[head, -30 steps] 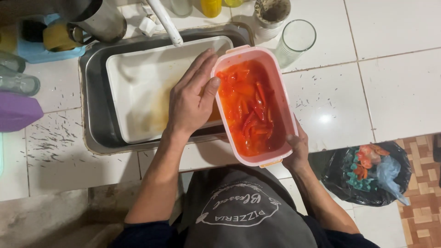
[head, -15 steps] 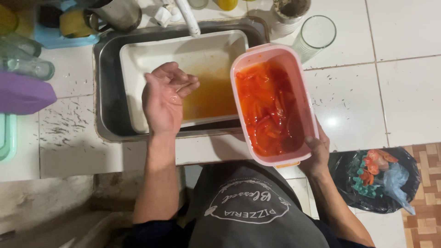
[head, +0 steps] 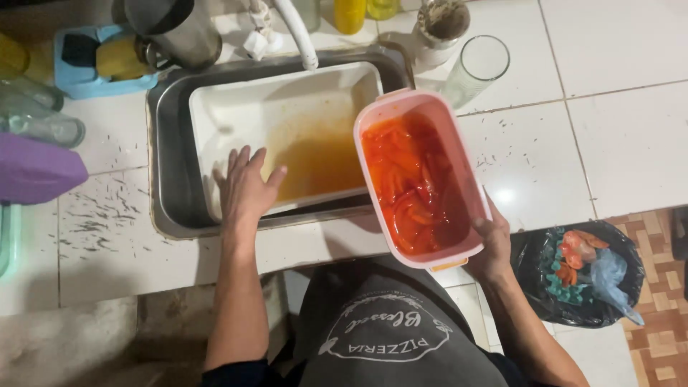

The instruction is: The recorder prepares a basin, wipes their hands, and opens a metal can using a manual opener and a knife.

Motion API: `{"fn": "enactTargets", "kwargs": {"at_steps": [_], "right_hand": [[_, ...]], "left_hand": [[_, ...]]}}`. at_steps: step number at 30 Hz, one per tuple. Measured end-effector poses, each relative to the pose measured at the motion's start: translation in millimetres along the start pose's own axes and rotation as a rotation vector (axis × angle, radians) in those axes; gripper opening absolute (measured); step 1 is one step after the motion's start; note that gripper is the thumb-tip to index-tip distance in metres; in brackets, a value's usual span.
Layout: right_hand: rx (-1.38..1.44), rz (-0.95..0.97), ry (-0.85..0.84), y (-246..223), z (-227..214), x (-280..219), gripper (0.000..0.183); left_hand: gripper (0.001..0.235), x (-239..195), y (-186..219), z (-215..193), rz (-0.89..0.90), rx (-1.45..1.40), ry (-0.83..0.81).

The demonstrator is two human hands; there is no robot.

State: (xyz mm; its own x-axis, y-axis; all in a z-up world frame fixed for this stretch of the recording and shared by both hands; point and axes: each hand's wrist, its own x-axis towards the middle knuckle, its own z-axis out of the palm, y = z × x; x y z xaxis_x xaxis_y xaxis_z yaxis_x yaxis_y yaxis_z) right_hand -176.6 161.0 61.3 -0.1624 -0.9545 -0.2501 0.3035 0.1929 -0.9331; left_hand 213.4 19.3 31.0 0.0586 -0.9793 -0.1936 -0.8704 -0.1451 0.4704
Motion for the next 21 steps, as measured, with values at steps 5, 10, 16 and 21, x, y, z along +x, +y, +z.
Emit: {"fn": "enactTargets", "kwargs": {"at_steps": [5, 10, 16, 21], "right_hand": [[-0.019, 0.069, -0.040, -7.5, 8.9, -0.1, 0.089], [0.001, 0.061, -0.191, 5.5, -11.9, 26.9, 0.090], [-0.086, 0.062, -0.470, -17.0, -33.0, 64.8, 0.091], [-0.116, 0.086, -0.769, -31.5, -40.2, 85.2, 0.083]], "left_hand": [[0.068, -22.8, -13.0, 8.8, 0.010, 0.078, 0.197], [0.074, -54.8, -12.7, 13.9, 0.040, -0.158, 0.471], [0.068, -144.5, 0.8, 46.3, -0.095, -0.081, 0.700], [0.064, -255.4, 13.3, 114.0, -0.312, -0.207, 0.850]]}}
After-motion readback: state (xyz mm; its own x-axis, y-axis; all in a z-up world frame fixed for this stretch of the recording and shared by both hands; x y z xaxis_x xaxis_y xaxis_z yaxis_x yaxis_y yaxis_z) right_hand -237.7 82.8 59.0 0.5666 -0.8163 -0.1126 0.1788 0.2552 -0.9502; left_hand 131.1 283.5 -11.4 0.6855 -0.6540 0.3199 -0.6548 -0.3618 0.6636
